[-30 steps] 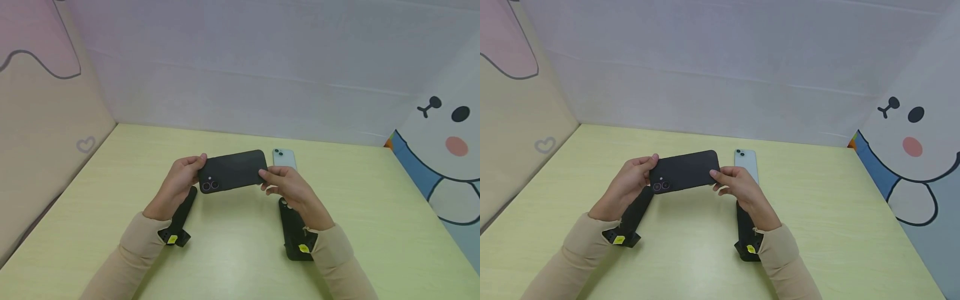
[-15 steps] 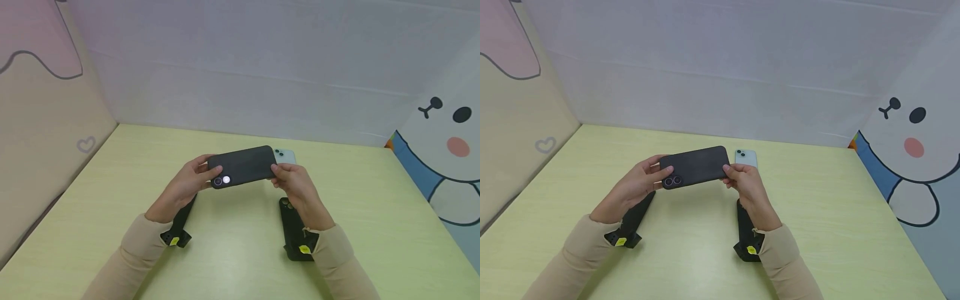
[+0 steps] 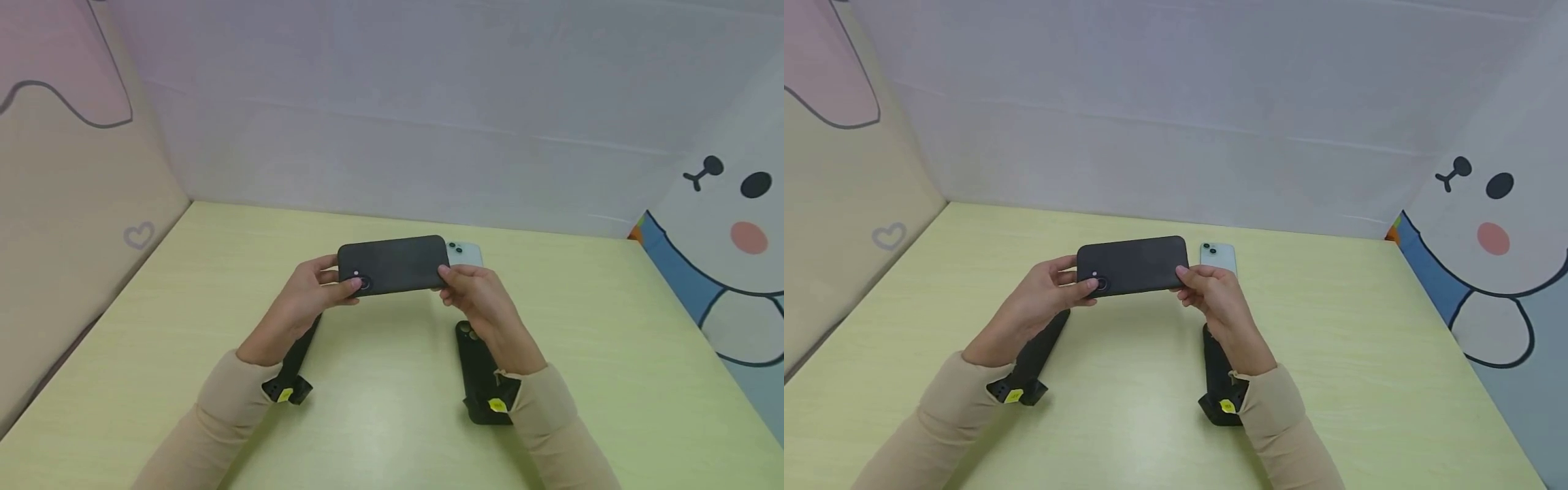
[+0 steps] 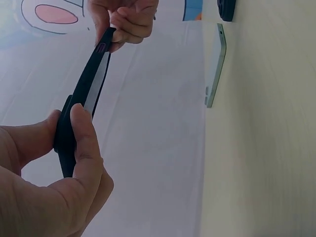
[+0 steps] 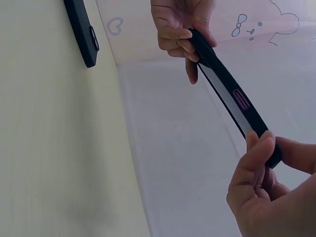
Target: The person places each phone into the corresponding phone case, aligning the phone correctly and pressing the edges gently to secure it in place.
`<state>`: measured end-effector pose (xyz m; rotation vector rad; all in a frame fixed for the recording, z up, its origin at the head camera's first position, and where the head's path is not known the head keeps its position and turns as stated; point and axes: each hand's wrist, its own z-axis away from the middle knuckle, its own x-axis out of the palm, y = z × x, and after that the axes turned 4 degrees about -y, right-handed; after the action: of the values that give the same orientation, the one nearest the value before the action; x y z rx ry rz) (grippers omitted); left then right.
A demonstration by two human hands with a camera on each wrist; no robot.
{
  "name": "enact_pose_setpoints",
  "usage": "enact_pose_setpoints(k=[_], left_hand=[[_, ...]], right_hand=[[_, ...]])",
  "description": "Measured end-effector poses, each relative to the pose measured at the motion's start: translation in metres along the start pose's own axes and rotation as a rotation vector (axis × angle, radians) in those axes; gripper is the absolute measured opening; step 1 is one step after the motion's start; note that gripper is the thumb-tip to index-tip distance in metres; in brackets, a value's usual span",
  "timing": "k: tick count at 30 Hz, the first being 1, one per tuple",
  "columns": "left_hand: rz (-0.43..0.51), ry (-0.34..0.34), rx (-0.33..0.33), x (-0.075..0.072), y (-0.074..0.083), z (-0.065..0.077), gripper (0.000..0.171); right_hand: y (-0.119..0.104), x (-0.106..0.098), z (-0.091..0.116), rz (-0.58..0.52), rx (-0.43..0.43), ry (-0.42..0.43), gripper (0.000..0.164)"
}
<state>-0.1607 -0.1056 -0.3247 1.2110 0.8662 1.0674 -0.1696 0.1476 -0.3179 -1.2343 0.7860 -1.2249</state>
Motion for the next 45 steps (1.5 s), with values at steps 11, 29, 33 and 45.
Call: enact_pose_setpoints(k=[11, 29, 33, 45], left_hand=[[-0.06, -0.002, -0.072, -0.014, 0.013, 0.004, 0.06], [-0.161, 0.025, -0.066, -0.025, 0.012, -0.008, 0.044], [-0.271, 0.058, -0.018, -0.025, 0.012, -0.015, 0.04], [-0.559, 0.124, 0.028, -0.01, 0.017, -0.027, 0.035]], right_hand=[[-0.001, 0.001, -0.001, 0.155, 0.064, -0.181, 0.039], [0.011, -0.001, 0.002, 0.051, 0.086, -0.3, 0.014], [0.017, 0.001, 0.004, 0.029, 0.097, -0.381, 0.01], [0.029, 0.022, 0.013, -0.024, 0.106, -0.294, 0.008]])
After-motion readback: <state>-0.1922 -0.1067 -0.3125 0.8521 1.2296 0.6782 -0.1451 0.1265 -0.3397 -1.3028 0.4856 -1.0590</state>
